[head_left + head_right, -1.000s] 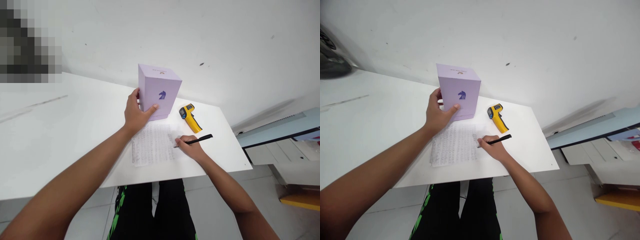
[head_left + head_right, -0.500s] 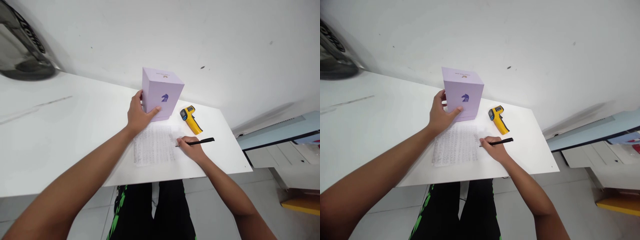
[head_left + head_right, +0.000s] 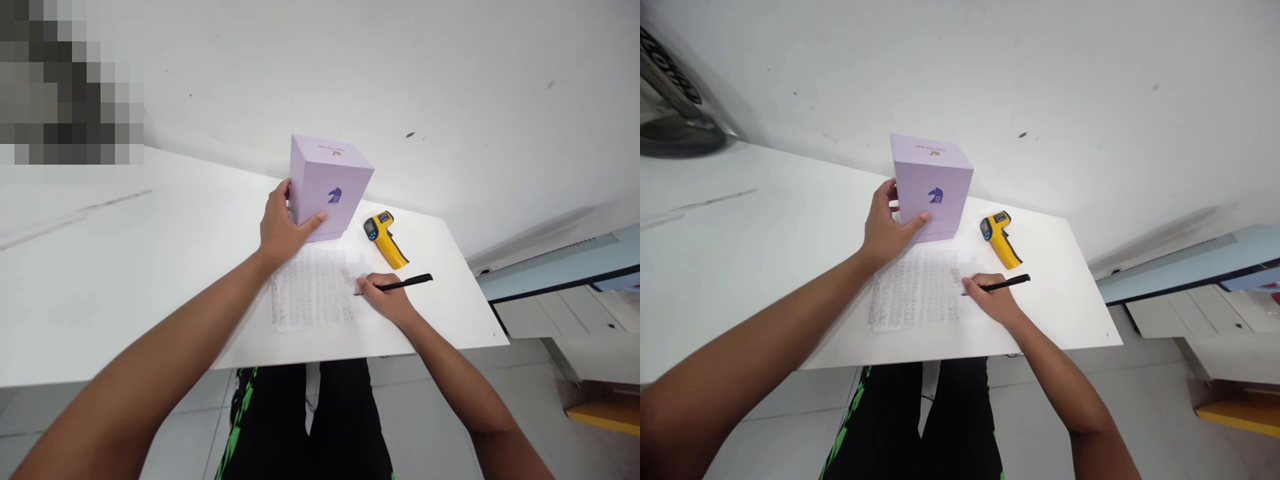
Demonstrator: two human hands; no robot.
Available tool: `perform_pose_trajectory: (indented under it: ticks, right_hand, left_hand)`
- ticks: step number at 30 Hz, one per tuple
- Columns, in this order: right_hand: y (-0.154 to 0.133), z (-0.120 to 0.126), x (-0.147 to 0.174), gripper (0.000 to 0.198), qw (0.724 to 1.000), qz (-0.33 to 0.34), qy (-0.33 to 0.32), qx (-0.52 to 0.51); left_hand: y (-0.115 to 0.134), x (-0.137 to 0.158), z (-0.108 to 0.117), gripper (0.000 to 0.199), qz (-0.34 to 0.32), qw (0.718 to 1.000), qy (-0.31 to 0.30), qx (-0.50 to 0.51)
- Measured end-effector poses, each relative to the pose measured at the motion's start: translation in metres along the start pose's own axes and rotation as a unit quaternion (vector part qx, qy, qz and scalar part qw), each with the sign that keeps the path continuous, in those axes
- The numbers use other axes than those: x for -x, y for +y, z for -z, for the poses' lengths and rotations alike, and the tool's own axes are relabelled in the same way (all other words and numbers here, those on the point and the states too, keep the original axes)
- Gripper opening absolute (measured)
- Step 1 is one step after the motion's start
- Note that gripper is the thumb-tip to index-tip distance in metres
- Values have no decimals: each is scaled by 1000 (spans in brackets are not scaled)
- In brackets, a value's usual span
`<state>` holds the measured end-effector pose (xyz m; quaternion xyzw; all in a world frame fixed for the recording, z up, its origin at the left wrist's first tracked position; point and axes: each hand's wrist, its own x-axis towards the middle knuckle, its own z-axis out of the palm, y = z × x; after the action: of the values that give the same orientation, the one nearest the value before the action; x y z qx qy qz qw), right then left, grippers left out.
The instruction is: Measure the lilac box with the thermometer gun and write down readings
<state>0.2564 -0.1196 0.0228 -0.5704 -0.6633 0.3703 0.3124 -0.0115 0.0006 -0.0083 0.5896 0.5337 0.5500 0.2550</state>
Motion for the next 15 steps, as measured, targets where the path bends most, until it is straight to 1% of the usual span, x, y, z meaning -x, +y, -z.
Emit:
perform_pose_trajectory:
  ticks: [3,6,8,9,11,13,14,15]
  right_hand:
    - [2,2,0,60,1000,-5,13,-5]
    - [5,3,0,61,998,-6,56,-3]
    - [8,3,0,59,996,7,85,19]
    - [8,2,-1,56,994,23,92,45]
    - [6,-1,-5,46,985,70,87,130]
    - [1,-5,-10,37,961,107,60,249]
    - [-4,-9,-13,35,944,113,40,308]
    - [-9,-12,-15,37,926,108,18,362]
  left_hand:
    - [0,0,0,109,-2,1000,-2,4]
    - [0,-1,-1,110,4,1000,0,3]
    - [-1,-1,-2,110,7,1000,1,2]
    - [-1,-1,-2,110,6,1000,1,2]
    - [-1,-1,-3,110,3,1000,3,2]
    - [-1,-1,-3,109,5,1000,9,-2]
    - [-1,-1,-4,109,7,1000,13,-3]
    - [-2,-2,-4,109,9,1000,16,-2]
